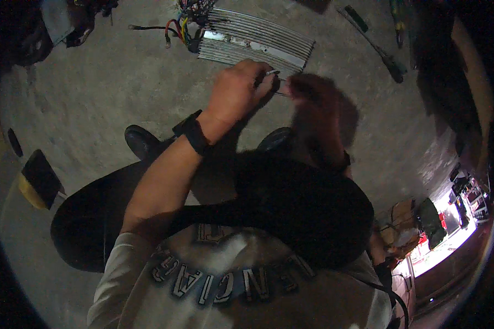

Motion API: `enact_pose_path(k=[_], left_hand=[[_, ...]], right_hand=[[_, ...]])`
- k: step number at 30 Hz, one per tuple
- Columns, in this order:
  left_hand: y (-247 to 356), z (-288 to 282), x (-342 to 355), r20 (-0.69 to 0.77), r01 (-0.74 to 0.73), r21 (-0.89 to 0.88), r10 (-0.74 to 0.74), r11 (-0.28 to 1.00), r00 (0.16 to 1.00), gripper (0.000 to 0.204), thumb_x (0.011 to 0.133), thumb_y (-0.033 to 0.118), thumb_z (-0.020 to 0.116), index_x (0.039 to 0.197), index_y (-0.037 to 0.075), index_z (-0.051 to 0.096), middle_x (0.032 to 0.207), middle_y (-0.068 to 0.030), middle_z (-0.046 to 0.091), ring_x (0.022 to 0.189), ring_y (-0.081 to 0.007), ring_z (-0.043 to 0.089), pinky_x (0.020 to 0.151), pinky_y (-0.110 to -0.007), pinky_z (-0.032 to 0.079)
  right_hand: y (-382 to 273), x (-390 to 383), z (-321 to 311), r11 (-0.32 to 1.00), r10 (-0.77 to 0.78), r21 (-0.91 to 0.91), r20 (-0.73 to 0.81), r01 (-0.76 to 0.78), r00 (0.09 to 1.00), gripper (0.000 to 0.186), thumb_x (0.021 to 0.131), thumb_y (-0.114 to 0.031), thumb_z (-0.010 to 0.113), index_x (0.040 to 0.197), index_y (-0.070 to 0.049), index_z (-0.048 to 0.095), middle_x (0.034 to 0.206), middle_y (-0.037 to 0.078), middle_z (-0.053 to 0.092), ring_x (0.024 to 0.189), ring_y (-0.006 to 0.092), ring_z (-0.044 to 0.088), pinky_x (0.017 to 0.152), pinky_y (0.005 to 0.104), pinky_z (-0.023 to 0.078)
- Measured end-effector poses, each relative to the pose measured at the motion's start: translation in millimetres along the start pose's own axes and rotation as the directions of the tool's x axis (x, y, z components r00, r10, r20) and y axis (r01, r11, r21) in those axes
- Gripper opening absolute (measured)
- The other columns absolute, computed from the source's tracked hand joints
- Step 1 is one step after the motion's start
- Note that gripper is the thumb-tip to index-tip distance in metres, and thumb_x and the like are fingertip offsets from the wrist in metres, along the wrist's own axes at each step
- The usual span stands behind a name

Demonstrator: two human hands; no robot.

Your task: The person is repairing an electronic controller, likely for an electric vehicle, by using a screwdriver to remove and replace components.

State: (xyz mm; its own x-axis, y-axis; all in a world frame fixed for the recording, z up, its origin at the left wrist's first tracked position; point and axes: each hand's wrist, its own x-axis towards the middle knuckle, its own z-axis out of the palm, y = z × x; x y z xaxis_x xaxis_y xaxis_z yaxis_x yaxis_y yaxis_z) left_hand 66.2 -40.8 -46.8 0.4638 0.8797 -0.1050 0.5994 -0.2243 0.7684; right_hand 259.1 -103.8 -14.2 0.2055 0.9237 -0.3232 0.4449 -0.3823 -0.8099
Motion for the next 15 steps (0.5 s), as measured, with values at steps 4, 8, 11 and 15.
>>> enact_pose_path(k=[4,8,11,15], left_hand=[[3,3,2,-0.048,-0.086,-0.065,0.083,0.994,0.995,0.028,0.086,0.022,0.076,0.107,0.004,0.07,0.092,-0.0149,0.07,0.084,-0.0363,0.069,0.074,-0.046,0.056],[-6,-2,-2,-0.014,-0.054,-0.041,0.053,0.998,0.998,0.035,0.082,0.017,0.08,0.113,0.004,0.069,0.096,-0.0161,0.07,0.086,-0.0361,0.07,0.076,-0.044,0.057],[-2,-2,-1,-0.031,-0.052,-0.045,0.05,0.998,0.998,0.032,0.084,0.017,0.078,0.112,0.004,0.069,0.096,-0.0167,0.07,0.086,-0.0366,0.07,0.075,-0.044,0.057],[-2,-4,-1,-0.052,-0.071,-0.049,0.069,0.996,0.996,0.028,0.083,0.02,0.077,0.105,0.004,0.068,0.095,-0.0146,0.07,0.086,-0.0355,0.069,0.075,-0.045,0.057]], right_hand=[[-12,14,10,0.993,0.023,0.111,0.16,-0.041,0.987,0.024,0.088,-0.02,0.082,0.104,-0.003,0.075,0.094,0.01,0.077,0.091,0.0163,0.073,0.082,0.0331,0.057],[-14,18,19,0.982,0.055,0.166,0.176,-0.084,0.983,0.025,0.087,-0.018,0.083,0.104,-0.003,0.074,0.096,0.008,0.077,0.093,0.0142,0.072,0.082,0.032,0.057],[-7,20,24,0.986,0.064,0.145,0.138,-0.084,0.988,0.028,0.086,-0.02,0.083,0.105,-0.002,0.073,0.096,0.008,0.076,0.091,0.014,0.071,0.082,0.0314,0.057],[-9,24,28,0.973,0.133,0.165,0.155,-0.159,0.979,0.029,0.086,-0.021,0.083,0.105,-0.001,0.072,0.096,0.008,0.076,0.09,0.0139,0.071,0.082,0.0311,0.057]])
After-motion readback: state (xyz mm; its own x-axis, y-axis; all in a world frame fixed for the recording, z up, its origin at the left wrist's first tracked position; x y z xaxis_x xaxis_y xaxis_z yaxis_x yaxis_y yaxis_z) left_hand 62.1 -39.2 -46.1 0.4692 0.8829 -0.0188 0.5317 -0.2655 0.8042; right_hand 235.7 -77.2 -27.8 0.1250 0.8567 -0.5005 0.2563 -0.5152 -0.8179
